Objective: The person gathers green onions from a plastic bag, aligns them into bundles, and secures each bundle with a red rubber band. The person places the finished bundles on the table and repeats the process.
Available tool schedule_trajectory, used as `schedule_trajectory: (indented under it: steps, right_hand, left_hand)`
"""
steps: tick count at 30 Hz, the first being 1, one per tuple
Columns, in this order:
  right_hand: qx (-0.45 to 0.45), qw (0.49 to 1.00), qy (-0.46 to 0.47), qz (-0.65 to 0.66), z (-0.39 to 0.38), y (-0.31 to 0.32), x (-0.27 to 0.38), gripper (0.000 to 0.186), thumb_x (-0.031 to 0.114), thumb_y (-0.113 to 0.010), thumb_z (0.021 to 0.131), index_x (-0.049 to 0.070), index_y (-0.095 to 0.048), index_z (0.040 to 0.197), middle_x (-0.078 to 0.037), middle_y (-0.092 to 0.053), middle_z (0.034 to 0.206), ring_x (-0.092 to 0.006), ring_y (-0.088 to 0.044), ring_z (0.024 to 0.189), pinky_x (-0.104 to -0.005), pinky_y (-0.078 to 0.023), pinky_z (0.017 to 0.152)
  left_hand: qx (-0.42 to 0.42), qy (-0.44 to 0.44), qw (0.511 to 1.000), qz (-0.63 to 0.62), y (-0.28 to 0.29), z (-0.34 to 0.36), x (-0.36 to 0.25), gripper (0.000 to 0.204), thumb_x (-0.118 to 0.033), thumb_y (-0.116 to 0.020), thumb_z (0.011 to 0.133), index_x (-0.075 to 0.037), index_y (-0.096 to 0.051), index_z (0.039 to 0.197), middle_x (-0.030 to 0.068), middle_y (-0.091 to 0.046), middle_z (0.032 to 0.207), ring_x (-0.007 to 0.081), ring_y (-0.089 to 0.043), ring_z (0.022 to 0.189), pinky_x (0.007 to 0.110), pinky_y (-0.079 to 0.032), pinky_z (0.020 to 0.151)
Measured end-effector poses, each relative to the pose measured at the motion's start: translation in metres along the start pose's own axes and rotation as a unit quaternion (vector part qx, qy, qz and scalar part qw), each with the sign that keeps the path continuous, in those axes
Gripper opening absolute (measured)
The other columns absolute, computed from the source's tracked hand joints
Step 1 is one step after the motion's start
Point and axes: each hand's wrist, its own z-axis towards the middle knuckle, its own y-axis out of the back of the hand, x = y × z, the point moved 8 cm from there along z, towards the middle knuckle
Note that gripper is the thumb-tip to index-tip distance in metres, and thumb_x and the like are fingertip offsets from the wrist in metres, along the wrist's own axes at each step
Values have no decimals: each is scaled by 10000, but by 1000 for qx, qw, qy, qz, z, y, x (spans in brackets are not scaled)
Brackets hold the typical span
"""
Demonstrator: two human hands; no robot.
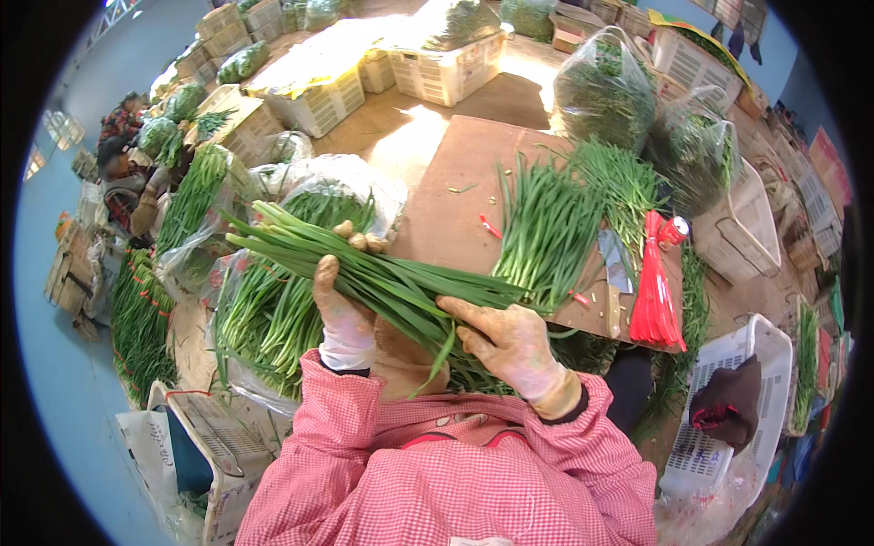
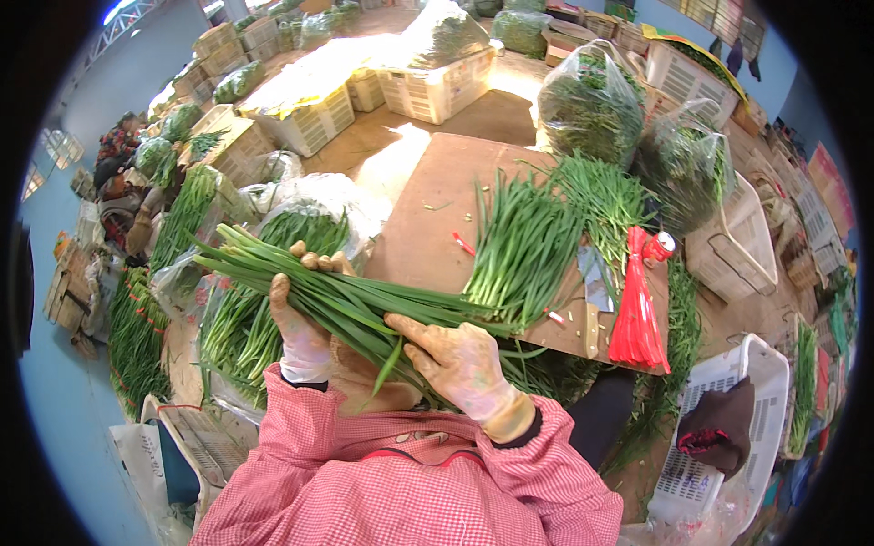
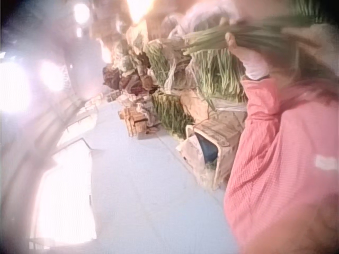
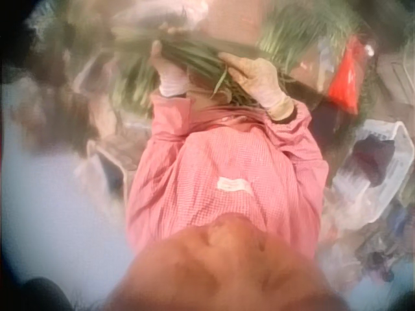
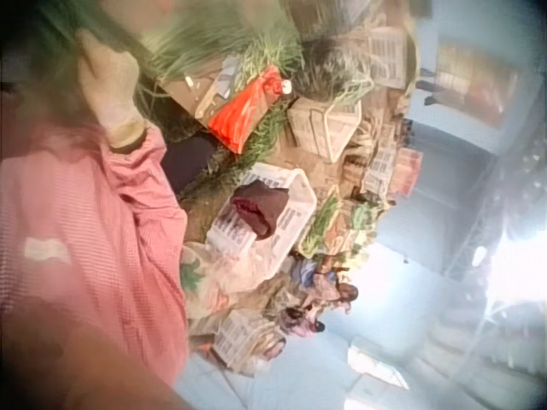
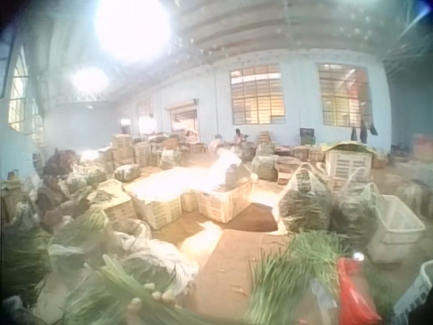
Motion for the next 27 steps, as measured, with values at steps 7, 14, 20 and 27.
schedule_trajectory:
  steps: [7,14,20,27]
  right_hand:
    - [-62,997,-10,47,16,-23,-5,249,154,-786,831,97,-780,1073,-115,-735,818,-277,-713,681,-362,-556,614]
    - [-12,896,-350,273,-47,-27,-76,156,130,-718,976,6,-781,1047,-5,-707,802,-57,-616,636,-212,-490,573]
    - [-18,882,-396,255,-149,6,-146,182,183,-753,943,4,-771,967,-16,-670,680,-59,-591,582,-233,-466,541]
    - [292,902,-299,-107,-173,-19,-160,450,392,-760,832,144,-701,1202,-127,-769,983,-316,-738,944,-429,-576,809]
  left_hand:
    - [-59,28,997,40,5,-14,-4,567,-308,-733,881,-67,-540,1357,73,-581,1111,265,-600,1096,456,-532,978]
    - [-95,-27,995,32,36,-6,-12,513,-338,-672,931,-36,-590,1338,93,-680,1100,273,-625,1065,444,-528,1000]
    - [-97,-114,989,-9,70,13,-73,493,-349,-621,983,-16,-574,1344,88,-686,1107,236,-627,1071,436,-445,1103]
    - [-83,-165,982,27,45,26,-113,425,-287,-648,974,-54,-593,1326,81,-681,1160,273,-617,1159,467,-455,1115]
